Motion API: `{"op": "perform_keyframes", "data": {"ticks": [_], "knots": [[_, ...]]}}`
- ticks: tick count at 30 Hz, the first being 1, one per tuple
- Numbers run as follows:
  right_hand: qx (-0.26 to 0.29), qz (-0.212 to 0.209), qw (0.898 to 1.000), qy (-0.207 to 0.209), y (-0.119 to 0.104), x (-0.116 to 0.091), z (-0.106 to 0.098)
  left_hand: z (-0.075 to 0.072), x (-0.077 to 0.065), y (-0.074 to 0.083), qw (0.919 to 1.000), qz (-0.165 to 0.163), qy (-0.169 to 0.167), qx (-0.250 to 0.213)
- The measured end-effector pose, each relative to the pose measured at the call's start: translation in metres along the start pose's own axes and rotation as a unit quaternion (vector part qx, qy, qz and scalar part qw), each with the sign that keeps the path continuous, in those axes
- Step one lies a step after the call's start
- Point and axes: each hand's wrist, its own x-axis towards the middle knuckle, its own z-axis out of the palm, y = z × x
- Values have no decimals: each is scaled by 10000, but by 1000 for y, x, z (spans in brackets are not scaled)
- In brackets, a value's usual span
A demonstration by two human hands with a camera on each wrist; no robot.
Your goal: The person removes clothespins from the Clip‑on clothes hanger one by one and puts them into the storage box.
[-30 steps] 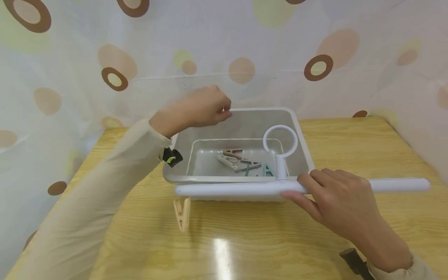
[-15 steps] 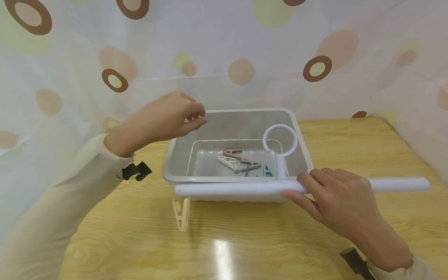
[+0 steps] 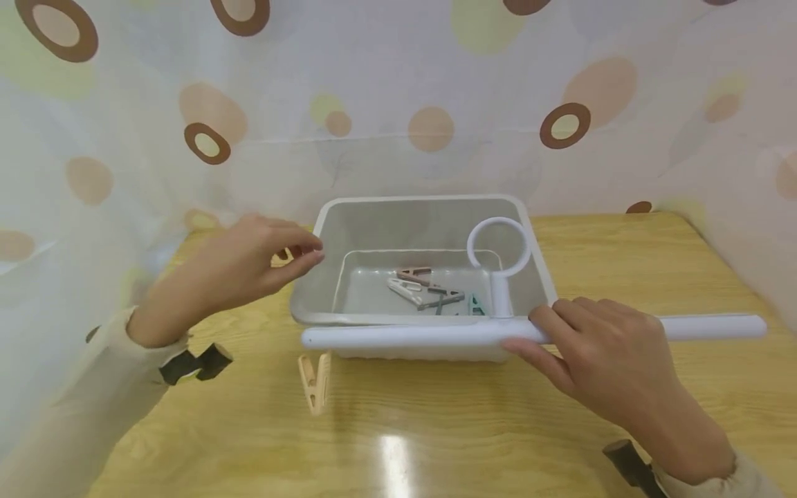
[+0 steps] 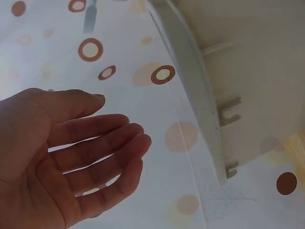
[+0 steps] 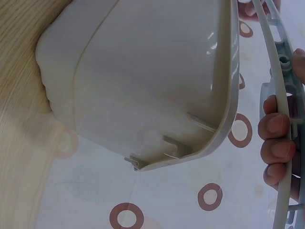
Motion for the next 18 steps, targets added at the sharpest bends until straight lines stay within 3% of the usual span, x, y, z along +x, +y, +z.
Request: {"op": "perform_keyframes", "data": {"ticks": [8,10,11,13,16,18], "knots": [[51,-11,9992,406,1,5,-2,19,-45,6,9911,-388,883,-917],[69,-5,9989,463,1,6,-1,23,-52,8,9841,-498,995,-1382],[77,-4,9988,476,2,6,0,26,-54,9,9767,-548,1025,-1804],[77,-2,9989,472,2,6,0,32,-58,11,9516,-683,992,-2828],[53,-1,9989,470,2,4,1,43,-64,15,8958,-987,859,-4247],[38,9,9989,472,2,4,2,49,-70,18,8656,-1242,676,-4804]]}}
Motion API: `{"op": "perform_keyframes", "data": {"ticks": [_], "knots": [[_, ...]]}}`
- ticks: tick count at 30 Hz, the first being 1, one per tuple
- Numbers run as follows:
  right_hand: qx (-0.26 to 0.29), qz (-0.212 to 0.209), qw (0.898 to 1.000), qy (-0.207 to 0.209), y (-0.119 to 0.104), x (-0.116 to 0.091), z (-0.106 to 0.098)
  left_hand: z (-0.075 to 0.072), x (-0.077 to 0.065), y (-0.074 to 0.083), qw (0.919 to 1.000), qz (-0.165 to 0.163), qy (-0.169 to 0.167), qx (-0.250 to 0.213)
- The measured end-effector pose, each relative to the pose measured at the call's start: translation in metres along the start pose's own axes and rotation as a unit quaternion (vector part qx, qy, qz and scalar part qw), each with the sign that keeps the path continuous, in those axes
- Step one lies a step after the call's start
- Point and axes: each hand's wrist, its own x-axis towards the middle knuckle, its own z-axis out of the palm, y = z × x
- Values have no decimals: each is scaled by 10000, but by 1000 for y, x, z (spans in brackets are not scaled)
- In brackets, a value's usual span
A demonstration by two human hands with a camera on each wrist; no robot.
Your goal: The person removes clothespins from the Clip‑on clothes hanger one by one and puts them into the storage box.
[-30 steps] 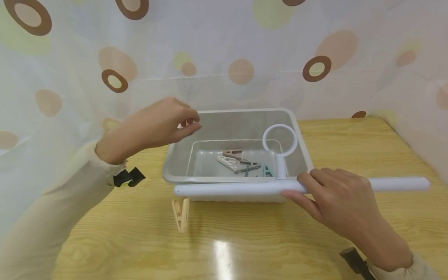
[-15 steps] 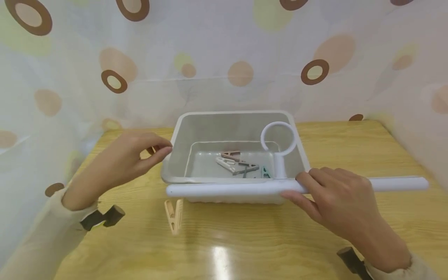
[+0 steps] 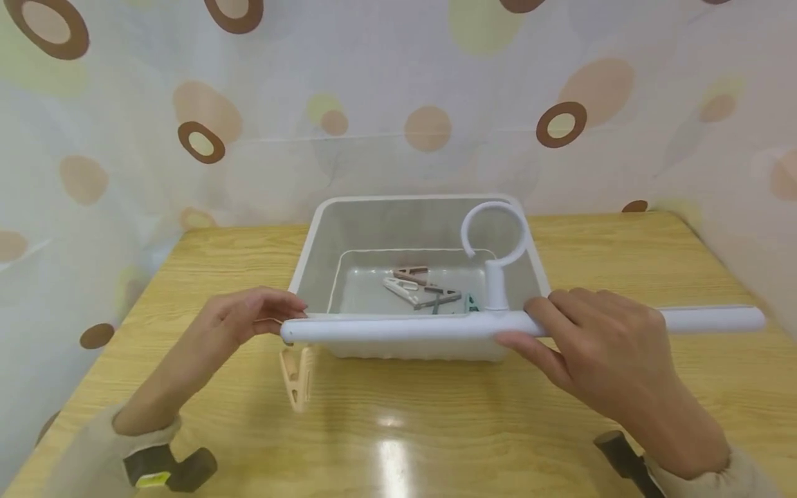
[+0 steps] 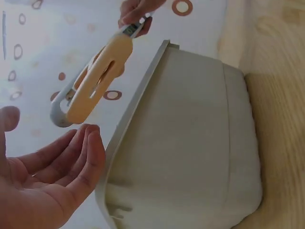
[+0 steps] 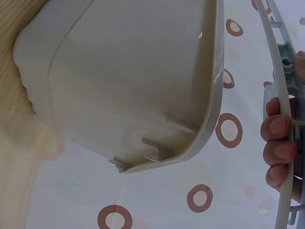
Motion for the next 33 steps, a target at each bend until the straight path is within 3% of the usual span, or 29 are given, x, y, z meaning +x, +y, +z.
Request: {"op": "perform_keyframes", "data": {"ticks": [3,6,10,13,16,18,22,23,24,25,26,27,28,30,31,32,33], "knots": [[-29,51,10000,-47,0,0,-1,6,-7,-5,9956,-548,-307,-691],[-17,102,9999,-51,-1,2,0,12,-13,-11,9768,-836,-799,-1804],[-28,134,9999,-38,-1,4,1,23,-13,-20,9449,-742,-1250,-2933],[-52,143,9999,-63,0,4,1,29,-12,-22,9379,-651,-1276,-3161],[-91,155,9998,-103,1,3,0,34,-10,-22,9401,-575,-1148,-3157],[-123,175,9997,-103,2,2,0,37,-9,-20,9490,-467,-833,-3003],[-191,220,9994,187,-2,2,3,44,-9,-15,9855,233,228,-1666],[-221,229,9991,282,-4,2,5,46,-8,-14,9907,580,528,-1108],[-253,229,9988,353,-5,2,5,48,-7,-13,9911,936,829,-461],[-301,220,9985,399,-6,1,5,49,-6,-13,9852,1296,1099,213],[-351,206,9983,409,-7,0,5,51,-5,-13,9727,1676,1336,886],[-401,192,9982,412,-7,-2,5,52,-4,-13,9537,1999,1584,1595],[-446,173,9981,387,-7,-2,5,53,-3,-13,9282,2267,1822,2319],[-569,119,9977,350,-7,-3,5,54,-2,-14,8733,2498,2137,3595],[-610,98,9974,372,-7,-4,6,54,-3,-14,8516,2515,2197,4040],[-599,94,9975,364,-7,-3,7,55,-4,-13,8338,2485,2228,4398],[-570,88,9978,333,-7,-3,8,55,-4,-13,8248,2426,2206,4606]]}}
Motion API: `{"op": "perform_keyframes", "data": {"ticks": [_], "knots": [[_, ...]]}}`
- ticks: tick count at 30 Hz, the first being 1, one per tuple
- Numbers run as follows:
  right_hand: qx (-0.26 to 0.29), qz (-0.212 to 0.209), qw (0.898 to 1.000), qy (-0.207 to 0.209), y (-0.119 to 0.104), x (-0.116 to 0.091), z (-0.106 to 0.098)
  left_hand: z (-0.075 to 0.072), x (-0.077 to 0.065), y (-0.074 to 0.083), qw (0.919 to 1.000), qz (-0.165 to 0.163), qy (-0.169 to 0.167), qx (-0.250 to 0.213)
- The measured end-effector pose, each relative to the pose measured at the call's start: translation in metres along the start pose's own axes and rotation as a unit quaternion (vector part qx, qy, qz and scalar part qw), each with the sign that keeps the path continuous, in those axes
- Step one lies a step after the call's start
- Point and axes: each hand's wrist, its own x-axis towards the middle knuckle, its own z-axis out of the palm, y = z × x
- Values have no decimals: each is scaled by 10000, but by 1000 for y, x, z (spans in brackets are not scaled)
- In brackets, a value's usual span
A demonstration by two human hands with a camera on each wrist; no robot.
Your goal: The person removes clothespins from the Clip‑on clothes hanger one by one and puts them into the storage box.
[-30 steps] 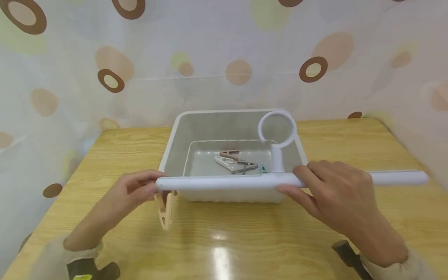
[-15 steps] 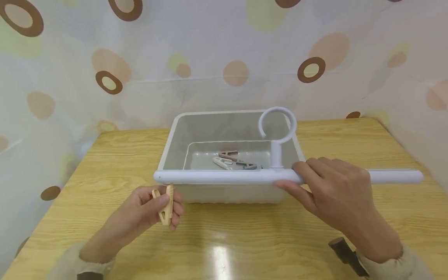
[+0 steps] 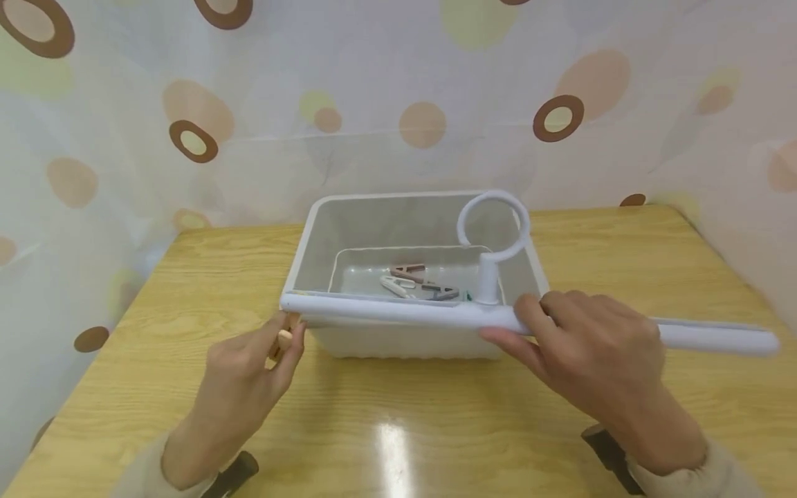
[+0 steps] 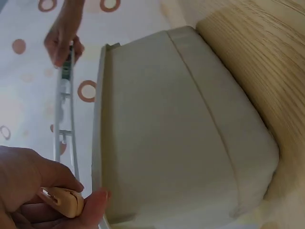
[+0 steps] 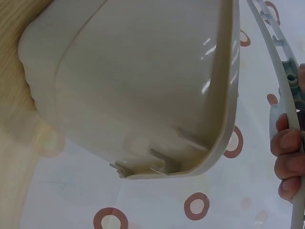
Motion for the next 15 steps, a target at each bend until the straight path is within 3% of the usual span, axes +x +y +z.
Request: {"op": "perform_keyframes", "data": {"ticks": [2,4,15], "knots": [[65,6,10000,-40,0,1,2,-2,-1,0,9996,-62,-205,176],[176,42,9998,-97,1,2,3,-5,-2,1,9994,-171,-308,71],[278,207,9994,0,5,1,5,-11,-1,6,9988,-232,-246,-345]]}}
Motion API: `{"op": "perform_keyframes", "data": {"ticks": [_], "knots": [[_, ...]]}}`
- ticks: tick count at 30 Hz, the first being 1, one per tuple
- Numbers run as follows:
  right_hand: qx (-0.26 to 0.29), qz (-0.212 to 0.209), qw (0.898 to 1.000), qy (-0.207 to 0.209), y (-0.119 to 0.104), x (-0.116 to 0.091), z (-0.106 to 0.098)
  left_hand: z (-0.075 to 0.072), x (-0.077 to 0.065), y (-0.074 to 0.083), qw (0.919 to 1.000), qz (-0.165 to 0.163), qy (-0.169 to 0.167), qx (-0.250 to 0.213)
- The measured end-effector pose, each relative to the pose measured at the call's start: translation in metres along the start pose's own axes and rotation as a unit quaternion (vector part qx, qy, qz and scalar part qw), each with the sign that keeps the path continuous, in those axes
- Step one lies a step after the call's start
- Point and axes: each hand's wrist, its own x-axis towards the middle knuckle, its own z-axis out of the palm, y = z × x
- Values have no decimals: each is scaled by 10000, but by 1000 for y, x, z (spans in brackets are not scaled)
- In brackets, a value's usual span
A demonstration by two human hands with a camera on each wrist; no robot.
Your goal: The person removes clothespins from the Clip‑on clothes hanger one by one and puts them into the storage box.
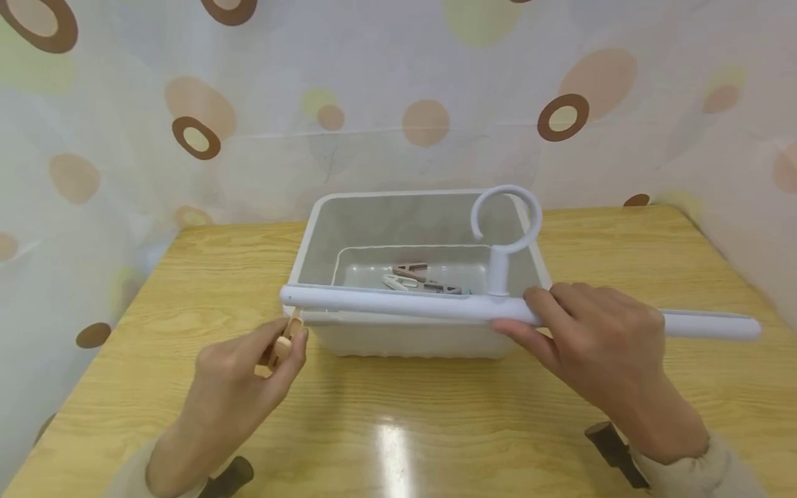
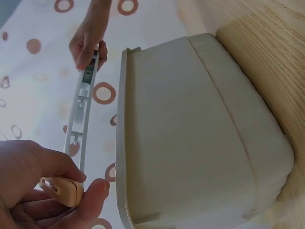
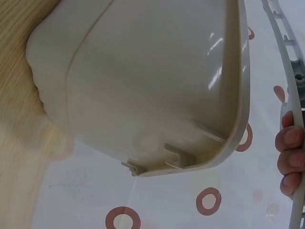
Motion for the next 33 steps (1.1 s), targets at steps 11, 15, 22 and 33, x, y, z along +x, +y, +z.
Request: {"op": "perform_keyframes", "data": {"ticks": [11,15,22,33], "knots": [[113,-125,9999,32,4,-4,0,-9,0,8,9980,-104,-600,187],[124,-152,9998,-49,5,-4,-1,-14,0,10,9972,-164,-674,266],[110,-180,9997,-141,11,-3,-2,-23,1,11,9908,-403,-1035,768],[-12,-211,9989,-409,21,-10,-8,-39,4,0,9865,-655,-1151,958]]}}
